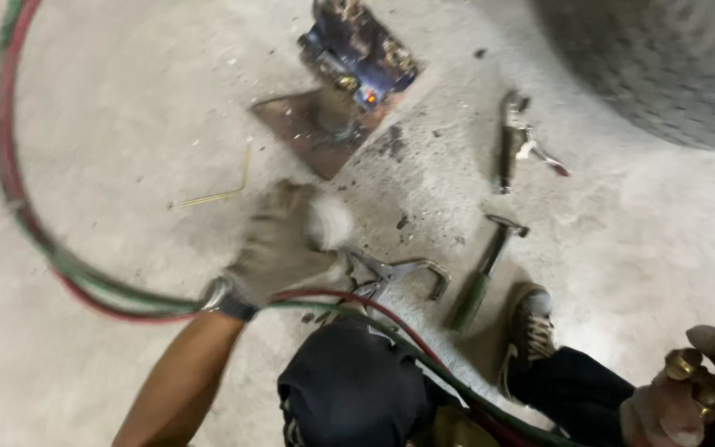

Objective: The person sits on the floor and uses a welding torch to heat and fuse a metal rod to a metal bracket. They use pliers to position the rod and a lighter to ignite the torch, then apply the flame to the joint while feeding the rod into the molten area.

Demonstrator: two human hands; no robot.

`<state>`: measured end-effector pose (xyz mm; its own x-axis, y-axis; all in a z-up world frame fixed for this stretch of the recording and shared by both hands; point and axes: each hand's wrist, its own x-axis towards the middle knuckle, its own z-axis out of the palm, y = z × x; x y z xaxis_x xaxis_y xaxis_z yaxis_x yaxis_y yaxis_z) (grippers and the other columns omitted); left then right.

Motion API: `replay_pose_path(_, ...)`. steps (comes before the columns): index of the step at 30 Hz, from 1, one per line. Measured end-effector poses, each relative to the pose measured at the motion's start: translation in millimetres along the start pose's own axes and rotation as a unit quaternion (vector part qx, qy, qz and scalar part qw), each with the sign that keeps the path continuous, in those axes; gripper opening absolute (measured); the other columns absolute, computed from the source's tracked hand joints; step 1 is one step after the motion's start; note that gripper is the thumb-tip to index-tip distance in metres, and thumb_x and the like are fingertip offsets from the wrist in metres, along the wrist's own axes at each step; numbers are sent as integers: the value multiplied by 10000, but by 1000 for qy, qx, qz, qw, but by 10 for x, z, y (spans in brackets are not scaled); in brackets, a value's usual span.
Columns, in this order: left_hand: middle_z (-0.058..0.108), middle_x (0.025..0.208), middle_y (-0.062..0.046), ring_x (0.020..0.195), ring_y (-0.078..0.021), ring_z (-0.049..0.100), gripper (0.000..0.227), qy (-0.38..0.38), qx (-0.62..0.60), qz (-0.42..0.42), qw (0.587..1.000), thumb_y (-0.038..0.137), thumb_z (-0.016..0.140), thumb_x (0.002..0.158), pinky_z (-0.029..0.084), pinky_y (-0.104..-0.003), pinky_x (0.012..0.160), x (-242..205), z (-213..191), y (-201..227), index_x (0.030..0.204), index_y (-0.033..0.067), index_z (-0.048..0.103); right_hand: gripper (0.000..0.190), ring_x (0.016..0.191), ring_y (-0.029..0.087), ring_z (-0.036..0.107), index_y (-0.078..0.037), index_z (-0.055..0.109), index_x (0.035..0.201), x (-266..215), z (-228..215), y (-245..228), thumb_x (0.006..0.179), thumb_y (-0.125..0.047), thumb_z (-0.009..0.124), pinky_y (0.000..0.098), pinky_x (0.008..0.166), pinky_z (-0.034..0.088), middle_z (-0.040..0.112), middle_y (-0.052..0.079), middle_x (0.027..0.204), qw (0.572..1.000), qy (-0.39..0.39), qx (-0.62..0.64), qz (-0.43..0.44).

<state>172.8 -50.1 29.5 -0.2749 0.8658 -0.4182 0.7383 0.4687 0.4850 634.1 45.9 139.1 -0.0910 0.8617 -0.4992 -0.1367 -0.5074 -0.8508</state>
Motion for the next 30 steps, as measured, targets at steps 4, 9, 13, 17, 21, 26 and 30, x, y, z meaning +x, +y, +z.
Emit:
replay_pose_path(4,425,1383,-163,1170,-370,513,947,-84,84,8,993,369,883,685,547,-491,891,263,352,748,1483,150,421,539,462,147,472,8,488,1458,346,13,-33,1062,-350,554,321,361,419,570,103,767,996,-87,-8,36)
replay_pose_path(9,463,1356,-227,1233,-406,481,977,-68,129,28,989,413,901,670,462,-494,1007,714,600,1261,1422,30,408,548,462,147,477,15,495,1460,365,-255,-309,1044,-334,568,318,362,427,568,104,746,992,-120,-9,33)
replay_pose_path(13,478,1309,-229,1214,-388,496,1051,-5,35,-58,998,438,922,626,472,-465,999,699,483,1549,1424,25,376,556,462,147,481,20,501,1461,678,-406,-577,1029,-320,580,314,363,433,567,104,730,975,-217,21,32)
replay_pose_path(17,437,1365,-202,1204,-377,506,1088,19,61,-249,966,452,893,609,518,-464,941,197,259,1575,1502,152,350,563,469,120,432,29,535,1444,825,-394,-770,1008,-324,573,296,375,407,528,79,722,971,-227,-77,18)
replay_pose_path(21,450,1394,-219,1267,-408,482,1152,-43,225,-301,926,509,906,632,465,-494,1041,-465,140,1401,1545,122,321,549,493,135,440,4,463,1428,1252,-87,-880,1020,-355,542,326,374,437,530,90,757,938,-323,-3,123)
replay_pose_path(26,393,1490,-211,1352,-419,414,1163,22,131,-408,903,591,859,675,425,-501,1077,-629,424,982,1566,150,256,598,498,145,447,4,469,1439,1324,7,-863,1026,-412,582,335,369,426,525,92,764,928,-337,-5,157)
replay_pose_path(30,358,1534,-224,1369,-424,413,1162,86,56,-396,913,583,836,680,418,-495,1088,-504,828,369,1584,168,237,646,492,119,451,42,512,1466,1114,-211,-761,1011,-411,594,307,359,429,518,79,721,952,-291,-57,76)
